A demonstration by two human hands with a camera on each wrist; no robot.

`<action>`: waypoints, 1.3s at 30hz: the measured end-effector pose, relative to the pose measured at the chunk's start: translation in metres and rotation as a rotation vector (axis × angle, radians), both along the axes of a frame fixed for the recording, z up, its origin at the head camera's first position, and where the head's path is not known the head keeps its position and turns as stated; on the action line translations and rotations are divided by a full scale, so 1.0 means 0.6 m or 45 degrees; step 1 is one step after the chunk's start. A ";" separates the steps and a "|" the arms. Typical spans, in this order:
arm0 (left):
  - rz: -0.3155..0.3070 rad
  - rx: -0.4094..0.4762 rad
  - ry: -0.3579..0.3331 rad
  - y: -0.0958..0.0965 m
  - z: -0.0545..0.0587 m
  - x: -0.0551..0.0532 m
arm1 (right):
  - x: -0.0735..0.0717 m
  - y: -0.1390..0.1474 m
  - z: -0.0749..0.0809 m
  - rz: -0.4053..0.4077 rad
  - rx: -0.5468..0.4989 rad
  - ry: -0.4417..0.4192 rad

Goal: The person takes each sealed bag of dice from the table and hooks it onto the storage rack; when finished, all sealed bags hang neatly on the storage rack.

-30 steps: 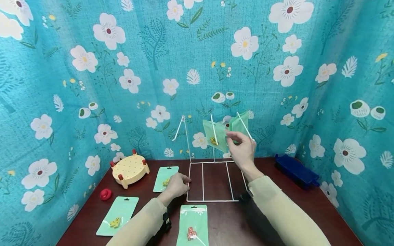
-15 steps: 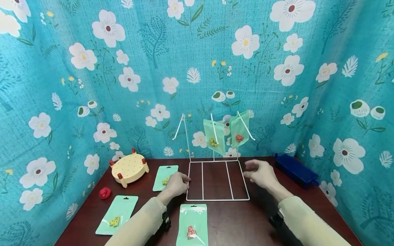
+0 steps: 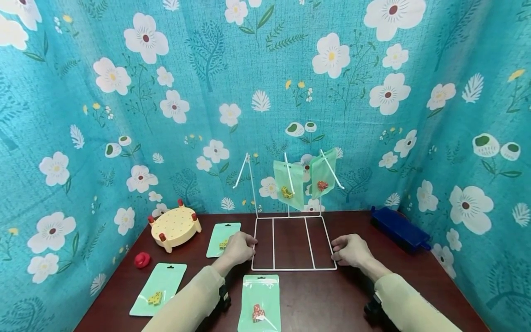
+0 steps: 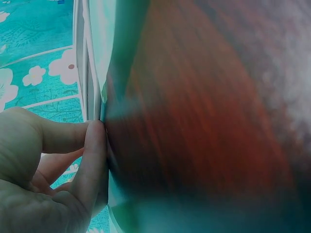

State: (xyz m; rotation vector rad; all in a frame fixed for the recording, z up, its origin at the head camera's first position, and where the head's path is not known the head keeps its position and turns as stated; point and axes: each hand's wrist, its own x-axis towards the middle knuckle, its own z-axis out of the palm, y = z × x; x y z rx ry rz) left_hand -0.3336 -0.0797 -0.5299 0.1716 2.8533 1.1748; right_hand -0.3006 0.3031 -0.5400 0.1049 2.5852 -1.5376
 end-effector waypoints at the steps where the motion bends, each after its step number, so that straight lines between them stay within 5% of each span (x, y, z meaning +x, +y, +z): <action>1: 0.004 0.001 -0.007 0.001 0.000 0.000 | 0.000 0.000 -0.001 -0.007 0.004 0.001; 5: -0.014 0.025 -0.025 -0.003 -0.003 -0.002 | 0.000 -0.004 -0.002 -0.030 0.027 0.019; 9: -0.111 0.063 -0.072 -0.023 0.007 0.010 | 0.002 -0.008 -0.002 -0.030 0.037 0.031; 17: -0.329 -0.012 -0.104 -0.097 0.040 0.105 | 0.003 -0.013 0.003 -0.020 0.073 0.054; 21: -0.340 0.110 -0.229 -0.115 0.035 0.145 | 0.004 -0.011 0.004 -0.023 0.101 0.059; 25: -0.378 0.190 -0.308 -0.113 0.028 0.166 | 0.005 -0.008 0.003 -0.004 0.116 0.084; 30: -0.474 0.045 -0.183 -0.097 0.019 0.173 | 0.009 -0.005 0.003 -0.009 0.183 0.102; 39: -0.471 -0.304 0.036 -0.071 0.009 0.190 | 0.011 -0.007 0.003 0.004 0.278 0.122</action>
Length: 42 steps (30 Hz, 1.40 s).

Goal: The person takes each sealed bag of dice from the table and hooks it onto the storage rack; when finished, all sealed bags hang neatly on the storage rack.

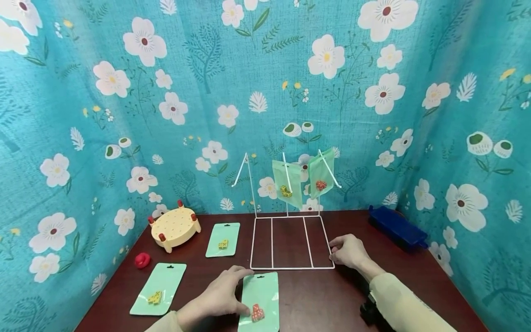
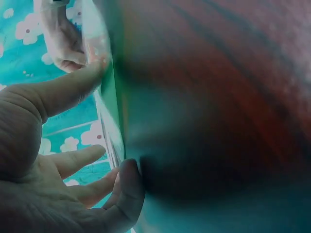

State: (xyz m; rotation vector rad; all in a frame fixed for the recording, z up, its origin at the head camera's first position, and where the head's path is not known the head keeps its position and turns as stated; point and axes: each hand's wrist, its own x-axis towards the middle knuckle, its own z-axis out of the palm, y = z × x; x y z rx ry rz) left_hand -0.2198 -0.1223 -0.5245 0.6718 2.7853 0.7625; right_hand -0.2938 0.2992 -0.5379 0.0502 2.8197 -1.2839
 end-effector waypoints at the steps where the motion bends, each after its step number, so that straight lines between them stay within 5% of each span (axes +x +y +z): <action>1: -0.008 -0.013 0.014 0.002 0.001 0.001 | 0.000 0.000 0.000 0.002 0.013 0.005; 26: -0.072 -0.037 0.039 0.017 0.010 0.004 | -0.003 -0.002 -0.002 -0.006 0.004 -0.012; 36: -0.005 0.230 0.017 0.004 0.003 -0.004 | -0.005 -0.003 -0.005 0.010 -0.014 0.007; 42: 0.058 0.459 -0.159 -0.004 0.002 -0.011 | -0.003 -0.004 -0.003 0.008 0.009 0.014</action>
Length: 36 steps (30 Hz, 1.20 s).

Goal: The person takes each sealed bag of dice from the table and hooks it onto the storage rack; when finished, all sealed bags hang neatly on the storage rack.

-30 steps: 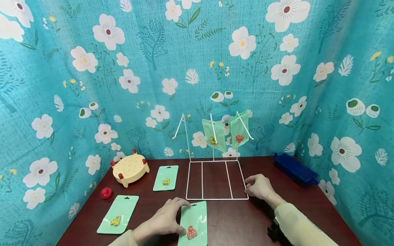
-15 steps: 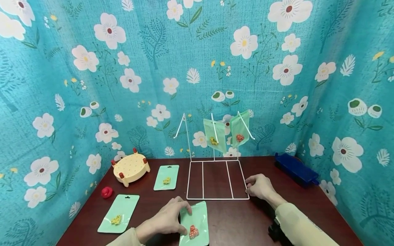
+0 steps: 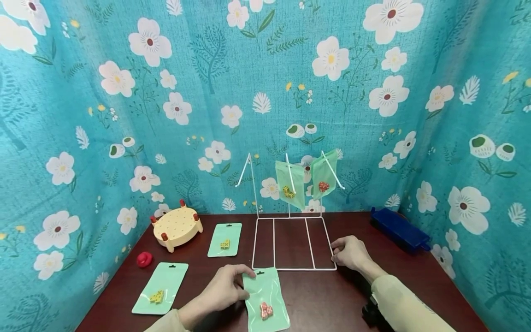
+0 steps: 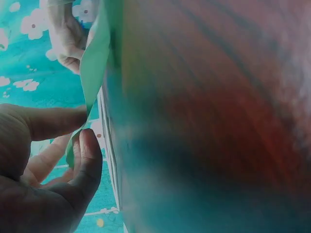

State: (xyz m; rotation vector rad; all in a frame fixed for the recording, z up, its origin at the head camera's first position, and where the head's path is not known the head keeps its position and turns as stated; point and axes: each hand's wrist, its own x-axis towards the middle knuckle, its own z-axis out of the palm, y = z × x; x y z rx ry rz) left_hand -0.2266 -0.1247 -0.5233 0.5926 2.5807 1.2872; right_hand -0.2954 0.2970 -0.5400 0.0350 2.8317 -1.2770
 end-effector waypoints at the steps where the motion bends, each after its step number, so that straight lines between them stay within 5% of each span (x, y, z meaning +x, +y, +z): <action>1: 0.001 0.013 -0.007 -0.002 0.000 0.000 | 0.000 0.000 0.000 0.002 0.000 0.000; 17: 0.080 -0.007 0.349 -0.005 0.025 -0.004 | 0.006 0.001 -0.001 0.007 0.031 0.030; 28: 0.060 0.028 0.581 0.002 0.053 0.008 | 0.003 0.002 -0.003 0.018 0.080 0.052; 36: 0.003 0.148 0.626 0.007 0.093 0.007 | 0.003 0.001 0.000 0.019 0.100 0.049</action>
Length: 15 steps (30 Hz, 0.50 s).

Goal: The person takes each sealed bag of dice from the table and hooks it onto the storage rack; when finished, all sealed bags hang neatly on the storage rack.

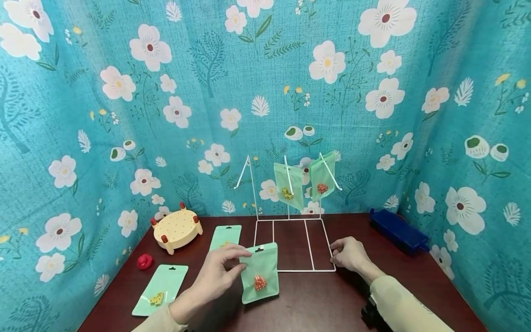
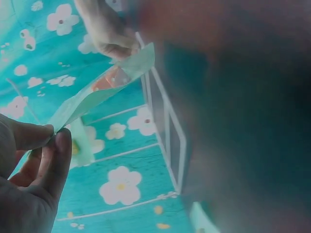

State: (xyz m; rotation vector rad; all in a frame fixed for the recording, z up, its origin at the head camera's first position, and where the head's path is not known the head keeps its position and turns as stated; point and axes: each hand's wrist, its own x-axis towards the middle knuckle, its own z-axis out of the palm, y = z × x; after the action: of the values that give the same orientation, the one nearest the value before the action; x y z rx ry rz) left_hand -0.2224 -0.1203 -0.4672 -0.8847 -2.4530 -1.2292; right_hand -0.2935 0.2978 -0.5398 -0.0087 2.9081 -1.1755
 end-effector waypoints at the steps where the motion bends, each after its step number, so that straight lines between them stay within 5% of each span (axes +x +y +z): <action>1: -0.008 0.014 0.002 0.001 0.008 0.000 | 0.000 0.000 0.000 -0.001 -0.004 -0.005; 7: -0.047 0.114 -0.032 0.012 0.060 -0.004 | 0.001 -0.001 0.003 -0.003 0.012 0.002; 15: -0.098 0.188 0.081 0.032 0.107 -0.018 | 0.000 -0.002 0.000 -0.016 -0.058 -0.029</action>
State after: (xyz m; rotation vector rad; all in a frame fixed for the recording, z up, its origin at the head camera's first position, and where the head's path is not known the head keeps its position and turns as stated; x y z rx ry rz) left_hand -0.2331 -0.1012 -0.4030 -0.9694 -2.2648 -1.3661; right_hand -0.2933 0.2967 -0.5396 0.0226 2.8652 -1.2350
